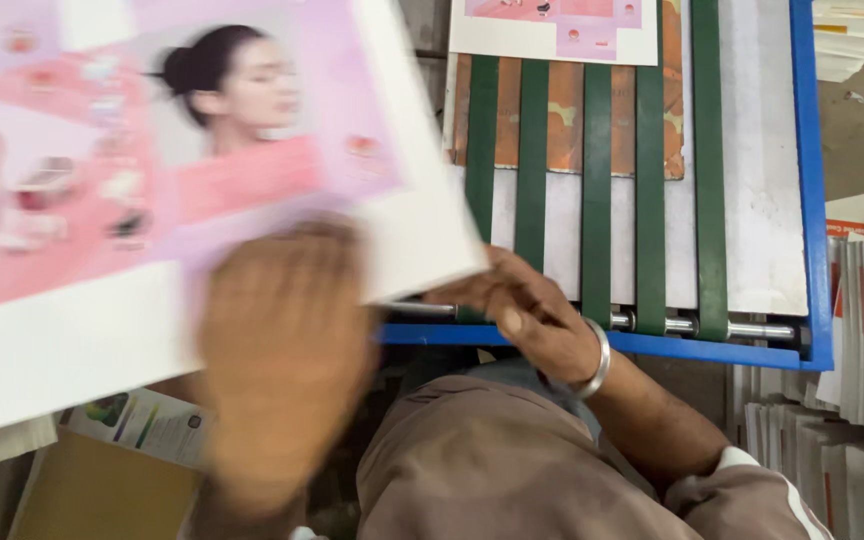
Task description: The person feeds printed sheets of paper into a finishing machine by hand, picking them from a large stack on the left and placing them onto the moving conveyor belt of the machine.
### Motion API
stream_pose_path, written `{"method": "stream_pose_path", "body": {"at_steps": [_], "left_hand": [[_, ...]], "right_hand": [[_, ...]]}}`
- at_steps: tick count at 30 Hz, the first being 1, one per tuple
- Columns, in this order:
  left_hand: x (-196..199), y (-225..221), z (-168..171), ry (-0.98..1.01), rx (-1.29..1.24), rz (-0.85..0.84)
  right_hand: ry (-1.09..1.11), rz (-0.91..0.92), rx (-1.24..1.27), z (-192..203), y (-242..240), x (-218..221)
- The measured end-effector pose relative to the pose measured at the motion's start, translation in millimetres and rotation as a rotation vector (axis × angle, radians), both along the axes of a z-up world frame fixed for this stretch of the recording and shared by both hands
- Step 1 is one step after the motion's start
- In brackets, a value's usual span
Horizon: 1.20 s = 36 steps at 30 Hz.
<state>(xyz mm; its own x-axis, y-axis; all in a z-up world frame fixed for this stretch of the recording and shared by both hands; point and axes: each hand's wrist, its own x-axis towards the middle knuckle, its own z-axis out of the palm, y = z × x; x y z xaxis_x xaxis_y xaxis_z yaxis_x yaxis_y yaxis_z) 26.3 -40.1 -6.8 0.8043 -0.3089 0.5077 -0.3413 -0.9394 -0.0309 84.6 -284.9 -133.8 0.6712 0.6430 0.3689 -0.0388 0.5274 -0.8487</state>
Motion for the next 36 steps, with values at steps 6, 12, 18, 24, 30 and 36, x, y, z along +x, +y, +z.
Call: {"method": "stream_pose_path", "body": {"at_steps": [6, 12, 18, 24, 30, 36], "left_hand": [[-3, -67, -16, 0.084, 0.074, -0.161], [-47, -45, 7, 0.197, -0.299, -0.680], [-35, 26, -7, -0.008, -0.087, -0.120], [-12, 50, -15, -0.015, 0.076, 0.332], [-25, 65, -29, -0.056, 0.050, 0.322], [-30, 80, -40, -0.086, 0.026, 0.283]], "right_hand": [[0.564, -0.260, 0.060, 15, 16, 1], [0.703, -0.662, 0.030, -64, -57, 52], [0.723, -1.089, 0.021, -158, -146, 55], [0.777, -1.319, -0.045, -216, -194, 12], [0.802, -1.358, -0.242, -235, -184, -53], [0.835, -1.353, -0.252, -256, -177, -70]]}}
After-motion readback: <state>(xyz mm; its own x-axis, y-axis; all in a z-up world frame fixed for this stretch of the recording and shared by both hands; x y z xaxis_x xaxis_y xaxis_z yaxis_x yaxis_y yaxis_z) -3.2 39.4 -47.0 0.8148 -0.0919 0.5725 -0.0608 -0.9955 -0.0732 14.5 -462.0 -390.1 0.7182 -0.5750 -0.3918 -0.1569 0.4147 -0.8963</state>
